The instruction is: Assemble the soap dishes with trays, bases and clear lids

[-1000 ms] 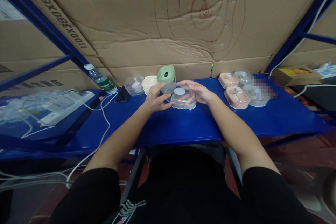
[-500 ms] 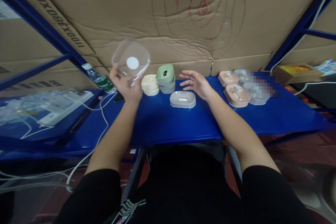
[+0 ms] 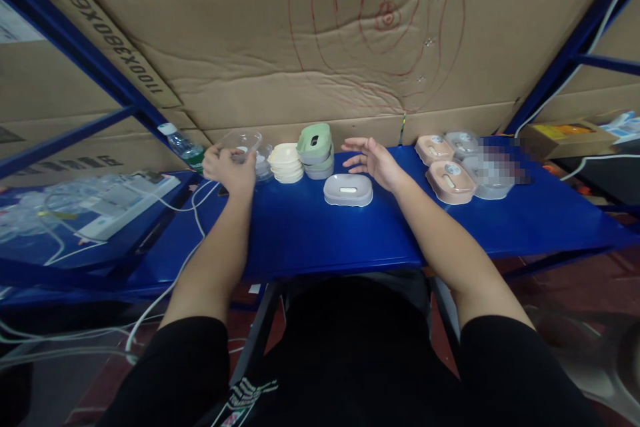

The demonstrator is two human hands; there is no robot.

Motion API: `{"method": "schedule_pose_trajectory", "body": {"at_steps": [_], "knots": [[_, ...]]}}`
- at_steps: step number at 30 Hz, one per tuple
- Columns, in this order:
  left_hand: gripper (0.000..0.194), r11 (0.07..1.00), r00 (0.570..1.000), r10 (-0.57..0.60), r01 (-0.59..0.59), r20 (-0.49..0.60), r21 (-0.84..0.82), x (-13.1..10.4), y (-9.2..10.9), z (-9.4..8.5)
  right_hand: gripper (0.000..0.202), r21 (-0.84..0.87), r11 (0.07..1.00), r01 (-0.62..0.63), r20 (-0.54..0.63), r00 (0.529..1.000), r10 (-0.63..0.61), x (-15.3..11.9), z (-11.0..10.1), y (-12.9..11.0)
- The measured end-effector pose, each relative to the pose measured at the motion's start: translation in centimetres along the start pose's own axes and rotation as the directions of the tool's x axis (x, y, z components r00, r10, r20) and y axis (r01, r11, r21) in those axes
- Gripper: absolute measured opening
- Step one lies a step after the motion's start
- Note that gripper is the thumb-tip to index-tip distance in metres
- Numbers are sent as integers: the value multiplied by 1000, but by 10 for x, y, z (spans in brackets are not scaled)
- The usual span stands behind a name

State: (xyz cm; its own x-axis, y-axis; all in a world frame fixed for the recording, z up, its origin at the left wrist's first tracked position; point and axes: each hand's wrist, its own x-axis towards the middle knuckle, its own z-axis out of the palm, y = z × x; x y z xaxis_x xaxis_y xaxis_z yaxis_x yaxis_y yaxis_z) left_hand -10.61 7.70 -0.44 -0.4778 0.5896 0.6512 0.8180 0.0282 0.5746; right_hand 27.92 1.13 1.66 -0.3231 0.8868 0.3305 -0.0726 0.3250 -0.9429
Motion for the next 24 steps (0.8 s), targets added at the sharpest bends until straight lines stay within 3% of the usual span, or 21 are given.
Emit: {"method": "schedule_pose_trajectory", "body": {"at_steps": [5, 17, 24], "knots": [[26, 1000, 1000, 13, -13, 10, 15, -5, 3, 4, 95, -19, 999, -47, -26, 999, 46, 1, -1, 2], [40, 998, 997, 49, -51, 61, 21, -4, -8, 13, 92, -37, 997, -67, -42, 997, 66, 3, -1, 6], [29, 997, 995, 79, -79, 55, -6, -4, -8, 15, 96, -74, 996, -53, -34, 998, 51, 6, -3, 11]]}}
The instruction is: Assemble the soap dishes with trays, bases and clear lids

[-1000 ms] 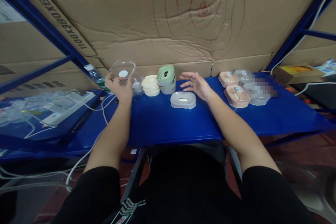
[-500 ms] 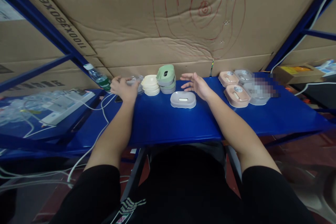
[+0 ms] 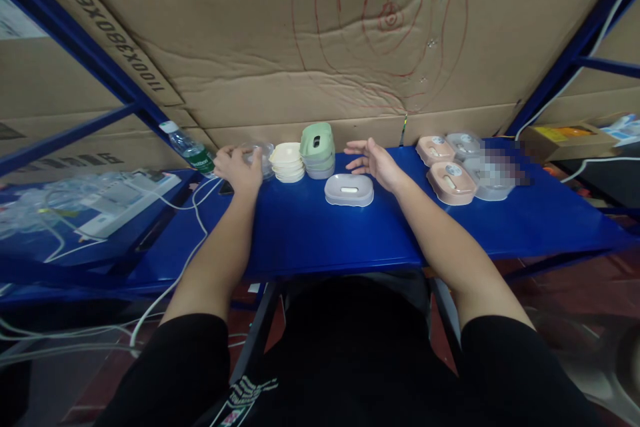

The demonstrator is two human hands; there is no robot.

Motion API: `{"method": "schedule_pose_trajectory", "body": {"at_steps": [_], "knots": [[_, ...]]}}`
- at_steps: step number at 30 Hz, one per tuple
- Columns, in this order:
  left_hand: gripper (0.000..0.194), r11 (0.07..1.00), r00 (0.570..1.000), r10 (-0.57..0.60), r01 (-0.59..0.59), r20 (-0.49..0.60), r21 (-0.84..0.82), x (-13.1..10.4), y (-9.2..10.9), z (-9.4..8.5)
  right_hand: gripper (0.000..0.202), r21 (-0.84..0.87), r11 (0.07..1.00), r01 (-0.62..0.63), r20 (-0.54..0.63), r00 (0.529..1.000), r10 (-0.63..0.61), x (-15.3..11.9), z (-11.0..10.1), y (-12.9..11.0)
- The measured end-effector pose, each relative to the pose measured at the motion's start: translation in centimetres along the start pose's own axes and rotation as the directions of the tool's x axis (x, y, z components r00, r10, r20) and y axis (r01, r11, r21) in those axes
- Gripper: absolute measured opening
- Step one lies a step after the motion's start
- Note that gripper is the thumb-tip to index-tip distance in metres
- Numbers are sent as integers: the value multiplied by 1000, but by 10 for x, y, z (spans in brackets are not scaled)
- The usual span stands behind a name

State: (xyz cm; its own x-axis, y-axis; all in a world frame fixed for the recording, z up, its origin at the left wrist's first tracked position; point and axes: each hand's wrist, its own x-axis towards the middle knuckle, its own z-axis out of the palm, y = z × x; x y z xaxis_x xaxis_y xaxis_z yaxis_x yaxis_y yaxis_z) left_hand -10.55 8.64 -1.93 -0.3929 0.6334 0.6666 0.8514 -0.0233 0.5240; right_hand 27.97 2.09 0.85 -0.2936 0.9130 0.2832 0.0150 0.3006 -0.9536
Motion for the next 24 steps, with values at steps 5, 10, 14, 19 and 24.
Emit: {"method": "schedule_pose_trajectory", "body": {"at_steps": [5, 10, 14, 19, 24], "knots": [[29, 999, 999, -39, 39, 31, -14, -1, 2, -2, 87, -91, 995, 50, -52, 997, -55, 4, -2, 10], [30, 998, 998, -53, 54, 31, -29, 0, 1, -2, 75, -558, 802, 214, 92, 976, -197, -3, -3, 7], [30, 997, 997, -68, 69, 48, -22, 2, -1, 0, 86, -691, 666, 280, 308, 948, -78, -8, -2, 8], [39, 994, 993, -106, 107, 51, -18, 2, -3, 1, 99, -718, 646, 257, 381, 923, 57, -7, -4, 18], [59, 994, 998, 50, -54, -47, -93, 1, -4, 0, 87, -701, 672, 238, 360, 932, 46, -7, -4, 17]]}}
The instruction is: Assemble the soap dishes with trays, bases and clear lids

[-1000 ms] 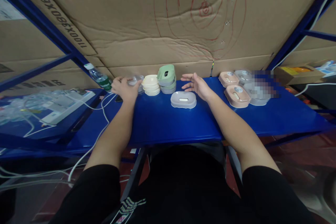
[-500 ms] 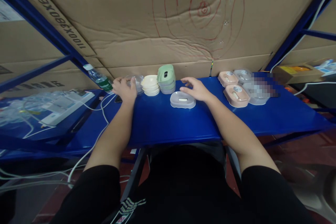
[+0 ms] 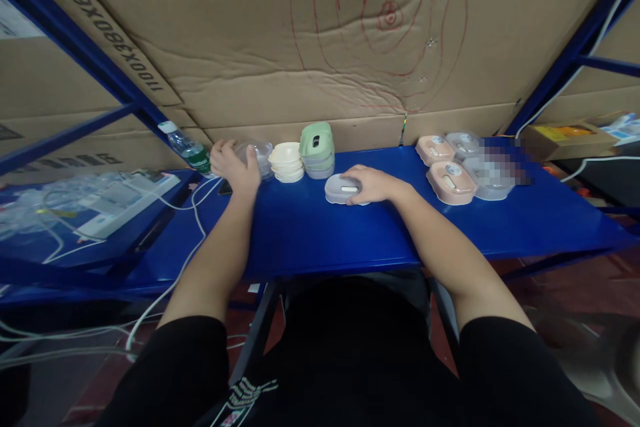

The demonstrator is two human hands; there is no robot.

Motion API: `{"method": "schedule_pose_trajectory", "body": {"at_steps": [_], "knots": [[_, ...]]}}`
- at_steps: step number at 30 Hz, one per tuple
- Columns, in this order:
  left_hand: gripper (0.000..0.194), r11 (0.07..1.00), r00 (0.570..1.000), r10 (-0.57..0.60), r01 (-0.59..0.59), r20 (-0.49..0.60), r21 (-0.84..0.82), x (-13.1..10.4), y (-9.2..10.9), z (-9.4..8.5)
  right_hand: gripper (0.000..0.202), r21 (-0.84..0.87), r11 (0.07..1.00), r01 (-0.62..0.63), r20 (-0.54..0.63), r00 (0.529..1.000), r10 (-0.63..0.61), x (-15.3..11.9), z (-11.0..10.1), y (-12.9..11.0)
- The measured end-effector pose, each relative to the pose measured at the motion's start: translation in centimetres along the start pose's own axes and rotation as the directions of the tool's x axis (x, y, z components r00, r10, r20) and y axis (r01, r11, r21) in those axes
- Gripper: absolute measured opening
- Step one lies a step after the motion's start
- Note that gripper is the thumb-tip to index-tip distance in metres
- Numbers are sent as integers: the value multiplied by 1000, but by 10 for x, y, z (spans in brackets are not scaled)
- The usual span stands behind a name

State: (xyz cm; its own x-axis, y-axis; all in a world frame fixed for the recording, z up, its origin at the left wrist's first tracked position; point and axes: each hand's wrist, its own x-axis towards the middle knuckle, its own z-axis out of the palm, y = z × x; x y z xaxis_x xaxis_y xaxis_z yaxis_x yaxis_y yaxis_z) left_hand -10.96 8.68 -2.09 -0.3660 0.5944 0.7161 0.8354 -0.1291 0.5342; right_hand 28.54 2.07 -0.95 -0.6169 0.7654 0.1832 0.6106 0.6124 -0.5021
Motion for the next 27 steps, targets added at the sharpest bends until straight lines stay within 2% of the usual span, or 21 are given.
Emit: {"method": "schedule_pose_trajectory", "body": {"at_steps": [3, 5, 6, 7, 9, 11, 13, 14, 16, 18, 21, 27], "knots": [[72, 968, 971, 236, -237, -19, -77, -4, 6, 1, 78, 72, 996, -57, -24, 998, 58, 0, -4, -5], [78, 901, 912, 410, -409, -22, -141, -11, 15, 5, 75, 172, 979, -105, -28, 993, 112, 1, -7, -7], [80, 850, 866, 500, -496, -28, -177, -16, 21, 7, 73, 241, 963, -121, -24, 991, 130, 2, -8, -8], [83, 781, 805, 592, -586, -41, -214, -23, 28, 10, 71, 317, 940, -127, -20, 990, 140, 2, -9, -8], [90, 599, 639, 766, -748, -69, -286, -37, 44, 16, 63, 476, 871, -120, -24, 989, 149, 3, -10, -8], [92, 441, 485, 872, -835, -63, -328, -51, 59, 19, 56, 642, 759, -106, -41, 984, 172, 4, -8, -8], [88, 343, 380, 923, -879, -53, -330, -61, 71, 20, 54, 794, 598, -110, -21, 978, 208, 3, -6, -9], [85, 320, 350, 936, -888, -34, -330, -63, 75, 19, 54, 850, 511, -128, 13, 975, 223, 2, -6, -10], [80, 310, 325, 946, -891, 8, -332, -65, 79, 16, 54, 909, 371, -192, 110, 967, 232, 0, -5, -13], [75, 304, 311, 950, -891, 33, -338, -63, 79, 14, 52, 922, 286, -261, 199, 953, 226, -2, -6, -17], [68, 265, 273, 962, -905, 25, -333, -60, 79, 11, 55, 923, 225, -311, 266, 941, 211, -6, -11, -22], [84, 273, 275, 960, -898, 44, -345, -65, 87, 6, 63, 916, 171, -363, 323, 920, 222, -7, -16, -29]]}}
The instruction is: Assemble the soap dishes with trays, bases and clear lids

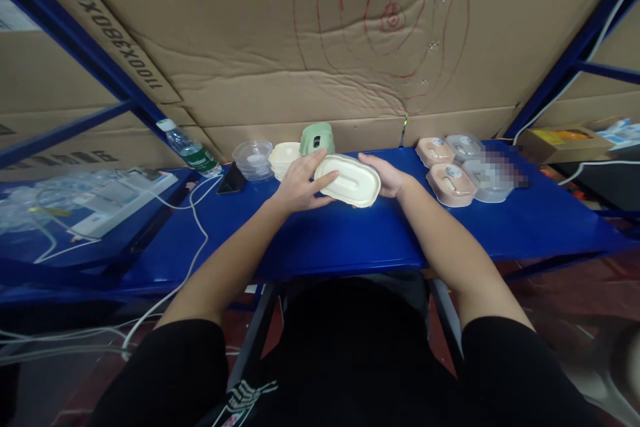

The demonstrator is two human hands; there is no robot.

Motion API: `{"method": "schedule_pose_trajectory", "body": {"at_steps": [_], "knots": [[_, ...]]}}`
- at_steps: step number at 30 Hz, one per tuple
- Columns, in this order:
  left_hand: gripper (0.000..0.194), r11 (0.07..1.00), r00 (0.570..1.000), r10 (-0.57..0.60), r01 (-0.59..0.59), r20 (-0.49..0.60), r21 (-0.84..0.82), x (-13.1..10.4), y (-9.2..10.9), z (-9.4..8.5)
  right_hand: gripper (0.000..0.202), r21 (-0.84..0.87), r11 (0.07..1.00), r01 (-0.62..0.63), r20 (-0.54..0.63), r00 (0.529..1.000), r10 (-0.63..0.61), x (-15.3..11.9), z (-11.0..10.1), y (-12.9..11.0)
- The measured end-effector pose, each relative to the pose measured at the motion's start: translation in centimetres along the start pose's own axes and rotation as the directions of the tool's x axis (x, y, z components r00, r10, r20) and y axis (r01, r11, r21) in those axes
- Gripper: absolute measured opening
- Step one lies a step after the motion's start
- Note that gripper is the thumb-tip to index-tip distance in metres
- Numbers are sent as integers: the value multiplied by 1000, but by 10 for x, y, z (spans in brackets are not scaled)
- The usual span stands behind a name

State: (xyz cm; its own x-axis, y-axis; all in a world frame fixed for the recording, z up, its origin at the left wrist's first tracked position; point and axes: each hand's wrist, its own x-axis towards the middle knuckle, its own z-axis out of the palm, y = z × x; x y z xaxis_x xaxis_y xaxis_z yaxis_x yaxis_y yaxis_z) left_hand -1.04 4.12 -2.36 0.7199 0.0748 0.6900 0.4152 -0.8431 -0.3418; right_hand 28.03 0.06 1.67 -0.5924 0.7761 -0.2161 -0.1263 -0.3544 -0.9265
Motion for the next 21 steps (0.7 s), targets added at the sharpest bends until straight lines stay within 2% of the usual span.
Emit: {"method": "schedule_pose_trajectory", "body": {"at_steps": [4, 7, 10, 16, 21], "knots": [[90, 999, 1000, 24, -23, 11, -37, 1, 2, -3, 54, -8, 1000, -24, -48, 999, 23, 2, 4, 1], [95, 998, 999, 15, -14, 28, -59, 1, 1, -5, 48, -19, 1000, 9, -74, 997, -10, 4, 3, 2], [97, 998, 1000, 16, -16, 1, -59, 0, -2, -5, 42, -33, 999, 44, -102, 994, -47, 6, -3, 3], [93, 996, 998, -6, 2, -55, -87, -5, -6, -1, 40, -83, 995, 59, -124, 990, -69, 8, -9, 3], [82, 991, 998, -66, 66, 10, -115, -9, -7, 1, 39, -90, 993, 74, -119, 989, -84, 8, -8, 2]]}}
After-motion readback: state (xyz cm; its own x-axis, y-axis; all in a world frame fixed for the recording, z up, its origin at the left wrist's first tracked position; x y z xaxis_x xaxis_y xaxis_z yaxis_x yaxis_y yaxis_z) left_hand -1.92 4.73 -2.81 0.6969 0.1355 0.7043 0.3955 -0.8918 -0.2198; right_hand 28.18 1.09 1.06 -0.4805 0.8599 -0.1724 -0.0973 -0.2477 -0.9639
